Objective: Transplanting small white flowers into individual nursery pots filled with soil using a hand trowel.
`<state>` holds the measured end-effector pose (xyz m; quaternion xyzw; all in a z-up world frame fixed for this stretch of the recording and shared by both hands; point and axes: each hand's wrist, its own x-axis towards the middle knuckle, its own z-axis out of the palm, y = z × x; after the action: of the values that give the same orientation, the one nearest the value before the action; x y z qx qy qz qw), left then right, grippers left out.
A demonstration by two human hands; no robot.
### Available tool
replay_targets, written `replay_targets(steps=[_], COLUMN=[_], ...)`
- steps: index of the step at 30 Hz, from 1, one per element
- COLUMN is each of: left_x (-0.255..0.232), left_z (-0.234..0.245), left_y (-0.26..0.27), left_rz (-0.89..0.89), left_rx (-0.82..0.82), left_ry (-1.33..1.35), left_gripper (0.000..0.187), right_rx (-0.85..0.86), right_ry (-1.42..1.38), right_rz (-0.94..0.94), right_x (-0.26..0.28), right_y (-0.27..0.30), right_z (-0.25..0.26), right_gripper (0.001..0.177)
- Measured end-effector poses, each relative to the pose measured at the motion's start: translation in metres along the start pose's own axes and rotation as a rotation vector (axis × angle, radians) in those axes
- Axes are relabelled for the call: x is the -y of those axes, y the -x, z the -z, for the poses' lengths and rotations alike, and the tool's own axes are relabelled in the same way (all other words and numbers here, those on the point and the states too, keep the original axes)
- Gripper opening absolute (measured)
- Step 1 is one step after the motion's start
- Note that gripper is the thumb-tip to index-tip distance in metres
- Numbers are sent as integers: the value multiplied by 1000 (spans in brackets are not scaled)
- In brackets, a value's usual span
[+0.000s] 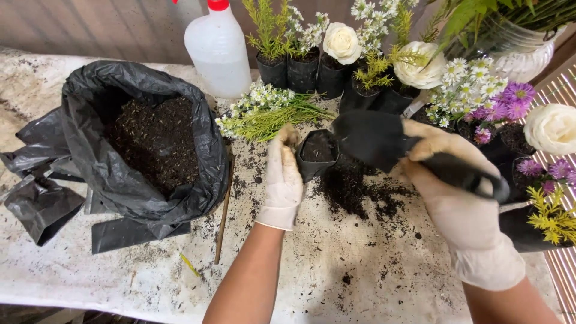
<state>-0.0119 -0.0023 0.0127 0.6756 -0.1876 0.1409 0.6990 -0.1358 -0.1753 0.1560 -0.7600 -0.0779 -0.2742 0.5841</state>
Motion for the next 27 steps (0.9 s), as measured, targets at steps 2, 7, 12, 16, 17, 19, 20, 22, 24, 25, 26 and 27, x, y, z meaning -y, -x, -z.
replay_targets(steps=[2, 7, 12, 16, 17, 19, 20, 22, 24, 25, 26, 27], left_x=[-36, -61, 6, 17, 18, 19, 17, -3, -40, -51, -63, -74], left_z=[27, 85, 116, 119, 119, 117, 116, 111, 103, 98, 95, 91], left_y=[-7, 28, 79, 83, 84, 82, 82, 81, 80, 79, 80, 82], left_rz=[85, 266, 87, 132, 170, 200, 215, 226, 355, 353, 219, 86], left_rx=[-31, 52, 161, 154, 129, 103, 110, 112, 78, 74, -25, -123], left_ry=[-321, -1074, -1998, -1988, -1921, -1852, -1835, -1817, -1389, -1387, -1347, -1301], left_gripper=[58, 32, 10, 13, 14, 17, 15, 15, 31, 31, 27, 31], right_rx=[64, -205, 481, 544, 556, 562, 484, 400, 283, 282, 288, 294], right_ry=[95, -423, 826, 882, 972, 1064, 1097, 1130, 924, 925, 841, 757], right_rz=[143, -724, 193, 235, 231, 226, 247, 271, 334, 338, 408, 477], right_x=[-14, -71, -146, -163, -171, -169, -159, -135, -108, -97, -86, -75], right_y=[17, 68, 116, 124, 127, 128, 126, 118, 104, 97, 92, 87], right_z=[15, 54, 100, 111, 115, 115, 111, 98, 79, 67, 55, 42], right_gripper=[27, 31, 27, 27, 35, 44, 61, 79, 54, 54, 47, 41])
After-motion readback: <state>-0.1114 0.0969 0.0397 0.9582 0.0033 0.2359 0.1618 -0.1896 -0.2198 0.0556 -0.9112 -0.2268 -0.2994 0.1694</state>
